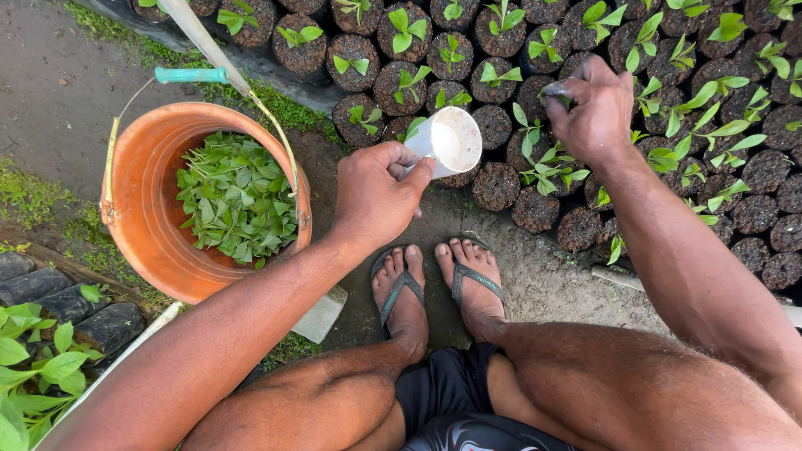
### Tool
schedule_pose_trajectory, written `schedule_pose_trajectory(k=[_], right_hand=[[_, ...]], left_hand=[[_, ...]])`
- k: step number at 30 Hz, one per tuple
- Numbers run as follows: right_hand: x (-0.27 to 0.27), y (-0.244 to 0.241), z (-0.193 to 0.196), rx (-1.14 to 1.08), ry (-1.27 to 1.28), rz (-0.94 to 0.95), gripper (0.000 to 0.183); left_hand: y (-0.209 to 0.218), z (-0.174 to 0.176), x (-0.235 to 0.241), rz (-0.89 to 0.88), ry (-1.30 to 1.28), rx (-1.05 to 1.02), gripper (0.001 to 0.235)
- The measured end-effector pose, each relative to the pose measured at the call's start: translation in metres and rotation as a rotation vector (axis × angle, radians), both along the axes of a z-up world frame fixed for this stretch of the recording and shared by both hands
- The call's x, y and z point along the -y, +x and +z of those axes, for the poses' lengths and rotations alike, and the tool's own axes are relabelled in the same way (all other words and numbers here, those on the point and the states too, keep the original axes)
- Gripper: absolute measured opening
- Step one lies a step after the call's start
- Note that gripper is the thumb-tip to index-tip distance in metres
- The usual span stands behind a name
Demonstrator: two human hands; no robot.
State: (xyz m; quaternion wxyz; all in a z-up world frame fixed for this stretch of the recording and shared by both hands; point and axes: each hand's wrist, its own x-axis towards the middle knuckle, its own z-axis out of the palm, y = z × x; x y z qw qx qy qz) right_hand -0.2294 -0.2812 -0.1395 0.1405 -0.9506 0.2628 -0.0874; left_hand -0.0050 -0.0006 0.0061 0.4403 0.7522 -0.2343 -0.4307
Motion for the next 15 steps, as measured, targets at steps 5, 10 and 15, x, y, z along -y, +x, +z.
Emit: schedule_pose_trajectory(k=[5, 10, 15], right_hand=[[-0.006, 0.006, 0.022, -0.043, -0.075, 0.051, 0.022], [-0.019, -0.002, 0.052, -0.07, -0.133, 0.085, 0.024], [-0.042, 0.002, 0.051, -0.325, -0.089, 0.158, 0.022]], left_hand=[[0.0, 0.0, 0.001, 0.012, -0.004, -0.012, 0.02], [0.002, 0.002, -0.001, 0.021, 0.012, -0.005, 0.02], [0.003, 0.002, -0.003, 0.044, 0.014, -0.001, 0.021]])
